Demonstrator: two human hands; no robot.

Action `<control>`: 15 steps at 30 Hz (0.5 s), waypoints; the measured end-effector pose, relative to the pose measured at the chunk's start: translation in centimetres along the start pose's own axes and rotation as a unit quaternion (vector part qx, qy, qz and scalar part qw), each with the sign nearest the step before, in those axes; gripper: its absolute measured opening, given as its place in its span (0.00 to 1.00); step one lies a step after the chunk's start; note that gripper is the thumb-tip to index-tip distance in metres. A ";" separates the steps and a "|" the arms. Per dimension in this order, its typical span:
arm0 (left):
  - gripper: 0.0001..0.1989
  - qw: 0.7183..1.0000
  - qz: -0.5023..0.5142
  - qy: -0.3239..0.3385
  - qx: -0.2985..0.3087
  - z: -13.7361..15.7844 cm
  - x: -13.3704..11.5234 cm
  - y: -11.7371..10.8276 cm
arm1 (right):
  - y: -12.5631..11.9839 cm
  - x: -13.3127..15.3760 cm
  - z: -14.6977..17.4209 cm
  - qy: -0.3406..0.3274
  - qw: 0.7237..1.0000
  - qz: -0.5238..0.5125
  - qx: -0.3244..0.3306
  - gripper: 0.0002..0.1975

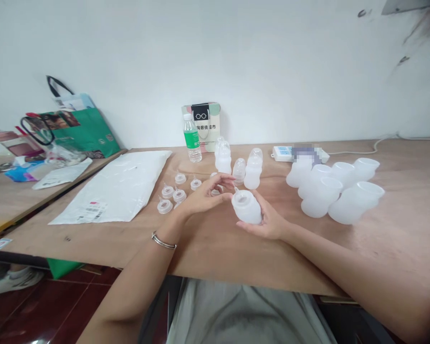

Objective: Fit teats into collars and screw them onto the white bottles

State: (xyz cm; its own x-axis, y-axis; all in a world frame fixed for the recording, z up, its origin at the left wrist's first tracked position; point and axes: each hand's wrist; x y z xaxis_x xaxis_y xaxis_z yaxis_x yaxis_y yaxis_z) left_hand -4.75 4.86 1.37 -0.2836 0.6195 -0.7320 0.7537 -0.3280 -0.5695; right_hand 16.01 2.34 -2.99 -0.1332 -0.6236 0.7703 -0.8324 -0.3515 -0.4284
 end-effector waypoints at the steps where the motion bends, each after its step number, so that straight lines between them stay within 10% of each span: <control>1: 0.18 1.000 0.006 0.000 0.008 0.0 -0.1 0.1 | 0.1 0.0 0.0 0.008 1.000 0.006 -0.001 0.26; 8: 0.18 1.000 0.008 0.028 -0.001 0.1 -0.1 1.0 | 0.6 -0.1 -0.4 0.087 0.992 0.037 -0.087 0.25; 15: 0.18 0.999 -0.029 -0.030 -0.020 0.0 -0.4 1.6 | 0.6 0.5 -0.3 0.156 0.987 0.026 -0.009 0.25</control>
State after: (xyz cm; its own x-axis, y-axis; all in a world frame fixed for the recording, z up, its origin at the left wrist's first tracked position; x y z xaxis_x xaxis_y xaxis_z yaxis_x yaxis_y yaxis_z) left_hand -3.43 4.12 0.78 -0.3610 0.5922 -0.7204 0.7582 -0.2633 -0.5965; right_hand 15.24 2.04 -2.77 -0.3334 -0.3945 0.8563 -0.8290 -0.3099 -0.4656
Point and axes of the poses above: each hand's wrist, its own z-axis away from the middle knuckle, its own y-axis out of the palm, x = y × z, and after that the axes turned 8 degrees about -z, right-handed
